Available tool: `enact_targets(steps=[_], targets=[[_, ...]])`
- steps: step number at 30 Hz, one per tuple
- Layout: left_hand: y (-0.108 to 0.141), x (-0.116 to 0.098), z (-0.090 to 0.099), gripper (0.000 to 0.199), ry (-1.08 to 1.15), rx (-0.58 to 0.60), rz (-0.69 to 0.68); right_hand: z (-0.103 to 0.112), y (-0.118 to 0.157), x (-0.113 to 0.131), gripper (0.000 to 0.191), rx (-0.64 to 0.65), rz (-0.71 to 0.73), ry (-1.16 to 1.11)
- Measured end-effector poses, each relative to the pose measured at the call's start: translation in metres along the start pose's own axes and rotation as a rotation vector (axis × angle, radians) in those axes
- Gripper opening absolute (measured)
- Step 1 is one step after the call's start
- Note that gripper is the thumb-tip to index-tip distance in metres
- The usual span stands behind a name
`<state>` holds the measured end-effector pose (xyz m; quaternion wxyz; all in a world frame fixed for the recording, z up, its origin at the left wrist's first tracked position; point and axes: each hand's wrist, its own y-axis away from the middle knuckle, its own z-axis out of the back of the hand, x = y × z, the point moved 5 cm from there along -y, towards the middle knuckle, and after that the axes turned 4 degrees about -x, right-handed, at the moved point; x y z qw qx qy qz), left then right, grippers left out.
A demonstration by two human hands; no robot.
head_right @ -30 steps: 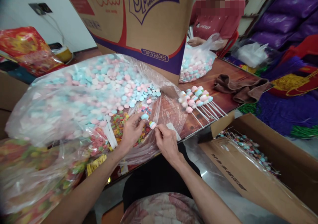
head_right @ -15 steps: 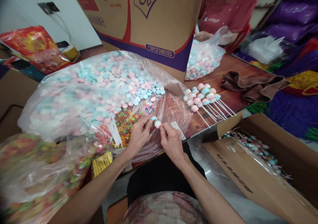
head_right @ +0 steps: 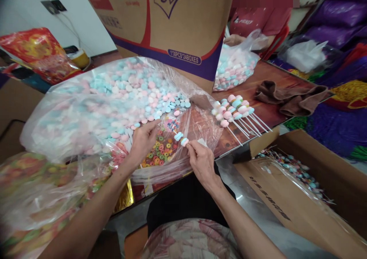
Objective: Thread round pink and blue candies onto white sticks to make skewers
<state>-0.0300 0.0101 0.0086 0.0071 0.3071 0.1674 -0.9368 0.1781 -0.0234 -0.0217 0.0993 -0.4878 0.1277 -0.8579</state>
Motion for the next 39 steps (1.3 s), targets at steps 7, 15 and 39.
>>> enact_targets(steps=[7, 15, 39], targets=[[-0.017, 0.018, -0.008, 0.02, -0.461, 0.149, -0.088, -0.003, 0.006, -0.007, 0.028, -0.016, 0.019, 0.144], [-0.017, 0.033, -0.009, 0.012, -0.205, 0.051, -0.007, -0.004, 0.008, -0.008, 0.028, -0.055, 0.029, 0.161], [0.004, 0.008, -0.028, 0.035, 0.97, 0.121, 0.379, -0.002, 0.003, 0.002, 0.024, -0.006, -0.015, -0.073]])
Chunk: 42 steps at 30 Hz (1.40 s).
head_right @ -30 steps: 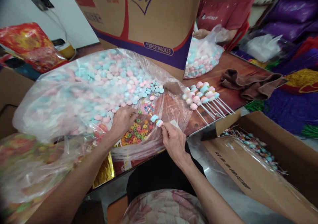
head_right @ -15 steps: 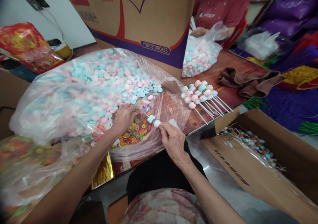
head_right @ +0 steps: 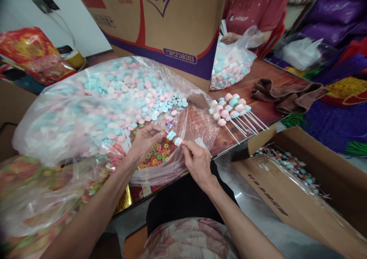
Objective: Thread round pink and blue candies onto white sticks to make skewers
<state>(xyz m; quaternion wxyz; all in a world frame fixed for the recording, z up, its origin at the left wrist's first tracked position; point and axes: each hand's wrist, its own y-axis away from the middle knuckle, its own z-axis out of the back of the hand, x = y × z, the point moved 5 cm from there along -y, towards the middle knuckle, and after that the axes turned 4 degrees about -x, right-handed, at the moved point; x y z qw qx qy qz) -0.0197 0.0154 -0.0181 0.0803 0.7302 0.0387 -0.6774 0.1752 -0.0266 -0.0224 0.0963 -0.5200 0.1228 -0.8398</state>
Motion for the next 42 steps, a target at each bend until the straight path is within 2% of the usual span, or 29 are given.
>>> enact_targets(steps=[5, 10, 17, 23, 25, 28, 31, 37, 42], targets=[[0.004, 0.006, -0.003, 0.036, 0.111, -0.06, 0.014, -0.001, -0.001, 0.0, 0.025, 0.022, 0.036, 0.061], [0.003, 0.006, -0.001, 0.035, 0.075, -0.099, -0.047, -0.002, 0.001, 0.002, 0.026, 0.015, 0.082, 0.134], [0.005, 0.003, -0.003, 0.029, -0.016, -0.033, -0.129, -0.002, 0.0, 0.002, 0.024, 0.02, 0.047, 0.078], [0.007, -0.002, -0.003, 0.024, -0.135, 0.026, -0.196, -0.003, -0.002, 0.002, 0.024, 0.079, 0.054, 0.133], [0.007, -0.001, -0.002, 0.026, -0.095, 0.01, -0.143, -0.003, -0.003, 0.001, 0.024, 0.114, 0.049, 0.169], [0.006, 0.003, 0.001, 0.032, 0.067, -0.048, -0.003, -0.003, -0.004, 0.003, 0.027, 0.194, 0.086, 0.215], [0.006, 0.004, 0.002, 0.038, 0.205, -0.095, 0.085, -0.002, -0.003, 0.004, 0.032, 0.22, 0.119, 0.214], [0.009, 0.006, -0.005, 0.044, 0.241, -0.076, 0.135, -0.004, 0.003, 0.003, 0.025, 0.075, 0.14, 0.071], [0.013, 0.016, -0.009, 0.045, 0.169, -0.04, 0.143, -0.005, 0.004, 0.003, 0.023, 0.03, 0.17, 0.076]])
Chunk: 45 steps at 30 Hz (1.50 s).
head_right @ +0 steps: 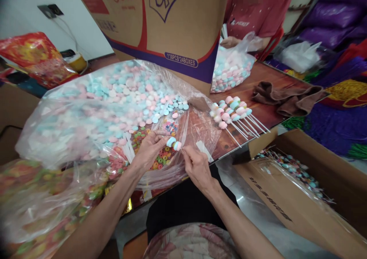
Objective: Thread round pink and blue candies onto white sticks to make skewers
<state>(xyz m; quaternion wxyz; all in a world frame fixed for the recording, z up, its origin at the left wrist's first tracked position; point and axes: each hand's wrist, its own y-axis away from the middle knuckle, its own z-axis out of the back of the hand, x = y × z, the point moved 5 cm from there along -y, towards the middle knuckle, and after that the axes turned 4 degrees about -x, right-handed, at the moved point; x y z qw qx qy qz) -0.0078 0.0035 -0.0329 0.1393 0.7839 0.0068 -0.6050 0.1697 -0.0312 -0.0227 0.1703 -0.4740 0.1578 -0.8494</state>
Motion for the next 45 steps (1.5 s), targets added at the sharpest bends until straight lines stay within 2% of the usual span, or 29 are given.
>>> enact_targets(steps=[6, 9, 11, 13, 16, 18, 21, 25, 29, 33, 36, 41, 45], targets=[[0.007, 0.005, -0.006, 0.042, -0.071, 0.062, 0.021, -0.003, -0.001, 0.005, 0.027, 0.029, 0.054, 0.003], [0.004, -0.001, -0.014, 0.041, -0.086, 0.107, -0.002, -0.004, -0.002, 0.006, 0.026, 0.013, 0.046, -0.017], [-0.005, -0.01, -0.015, 0.036, -0.142, 0.128, -0.064, -0.002, -0.002, 0.004, 0.023, -0.025, 0.023, -0.034], [-0.02, -0.023, -0.005, 0.028, -0.345, 0.063, -0.177, 0.0, -0.001, 0.001, 0.02, -0.071, 0.0, -0.043], [-0.046, -0.043, 0.018, 0.024, -0.952, -0.101, -0.37, 0.001, -0.001, -0.002, 0.019, -0.114, -0.008, -0.038], [-0.059, -0.049, 0.029, 0.025, -1.277, -0.14, -0.44, -0.001, 0.0, -0.002, 0.018, -0.119, 0.016, -0.024], [-0.072, -0.05, 0.038, 0.027, -1.471, -0.154, -0.487, -0.002, 0.001, 0.0, 0.017, -0.127, 0.044, -0.006], [-0.082, -0.048, 0.034, 0.032, -1.571, -0.173, -0.496, -0.003, 0.002, 0.0, 0.017, -0.122, 0.046, -0.005], [-0.086, -0.046, 0.031, 0.033, -1.575, -0.194, -0.499, -0.005, 0.003, -0.001, 0.018, -0.116, 0.043, -0.007], [-0.082, -0.047, 0.033, 0.033, -1.357, -0.215, -0.563, -0.005, 0.002, -0.001, 0.017, -0.125, 0.039, -0.011], [-0.084, -0.046, 0.026, 0.033, -1.188, -0.13, -0.552, -0.003, 0.002, 0.0, 0.016, -0.156, 0.045, -0.034], [-0.11, -0.043, 0.0, 0.035, -0.953, 0.003, -0.403, 0.0, 0.005, 0.0, 0.014, -0.213, 0.037, -0.077], [-0.132, -0.035, -0.018, 0.025, -0.912, 0.099, -0.338, 0.0, 0.005, -0.002, 0.014, -0.228, 0.03, -0.085]])
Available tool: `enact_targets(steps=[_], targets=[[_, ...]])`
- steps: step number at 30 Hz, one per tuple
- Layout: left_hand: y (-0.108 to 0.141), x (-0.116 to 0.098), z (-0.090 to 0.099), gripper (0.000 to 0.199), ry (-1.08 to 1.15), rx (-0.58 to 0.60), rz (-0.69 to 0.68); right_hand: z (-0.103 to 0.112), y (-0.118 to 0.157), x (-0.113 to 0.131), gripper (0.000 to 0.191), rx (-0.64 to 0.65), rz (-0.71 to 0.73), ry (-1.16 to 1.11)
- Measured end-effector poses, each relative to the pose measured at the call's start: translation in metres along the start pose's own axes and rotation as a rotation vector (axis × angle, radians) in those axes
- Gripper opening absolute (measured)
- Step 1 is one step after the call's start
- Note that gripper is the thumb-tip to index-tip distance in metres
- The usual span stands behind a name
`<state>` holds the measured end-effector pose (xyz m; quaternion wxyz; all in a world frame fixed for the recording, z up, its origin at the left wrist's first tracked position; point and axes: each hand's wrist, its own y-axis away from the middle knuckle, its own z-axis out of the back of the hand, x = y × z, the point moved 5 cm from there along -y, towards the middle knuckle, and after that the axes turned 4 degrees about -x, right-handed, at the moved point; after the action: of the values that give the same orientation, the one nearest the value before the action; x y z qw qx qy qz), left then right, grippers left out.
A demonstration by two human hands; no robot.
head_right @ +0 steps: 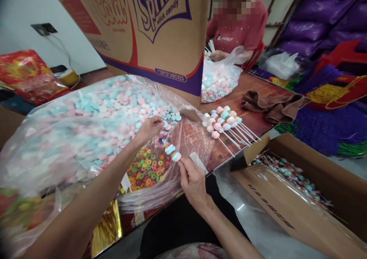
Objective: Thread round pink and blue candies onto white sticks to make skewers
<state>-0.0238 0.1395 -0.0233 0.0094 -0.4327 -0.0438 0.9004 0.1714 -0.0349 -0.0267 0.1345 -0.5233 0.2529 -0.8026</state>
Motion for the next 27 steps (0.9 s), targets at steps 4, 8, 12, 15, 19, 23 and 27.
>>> enact_targets(steps=[4, 8, 12, 15, 19, 23, 27], targets=[[-0.004, 0.003, -0.01, 0.023, -0.039, 0.045, 0.008, 0.001, -0.001, 0.0, 0.015, -0.003, -0.004, 0.002], [0.002, -0.002, -0.012, 0.031, -0.095, 0.046, -0.038, 0.001, -0.002, 0.0, 0.016, -0.008, -0.008, 0.0], [0.018, -0.018, -0.013, 0.027, -0.267, 0.054, -0.204, 0.001, -0.002, 0.0, 0.017, -0.012, -0.033, 0.021], [0.033, -0.026, -0.011, 0.029, -0.355, 0.057, -0.26, 0.0, -0.003, 0.0, 0.02, 0.021, -0.071, 0.057], [0.05, -0.023, -0.007, 0.033, -0.199, 0.02, -0.201, -0.001, -0.004, 0.0, 0.023, 0.055, -0.089, 0.097], [0.068, -0.008, -0.005, 0.03, 0.346, -0.045, 0.035, -0.003, -0.003, -0.001, 0.024, 0.105, -0.094, 0.116], [0.089, -0.008, -0.008, 0.026, 0.649, -0.064, 0.155, -0.005, -0.003, -0.003, 0.025, 0.128, -0.093, 0.114]])
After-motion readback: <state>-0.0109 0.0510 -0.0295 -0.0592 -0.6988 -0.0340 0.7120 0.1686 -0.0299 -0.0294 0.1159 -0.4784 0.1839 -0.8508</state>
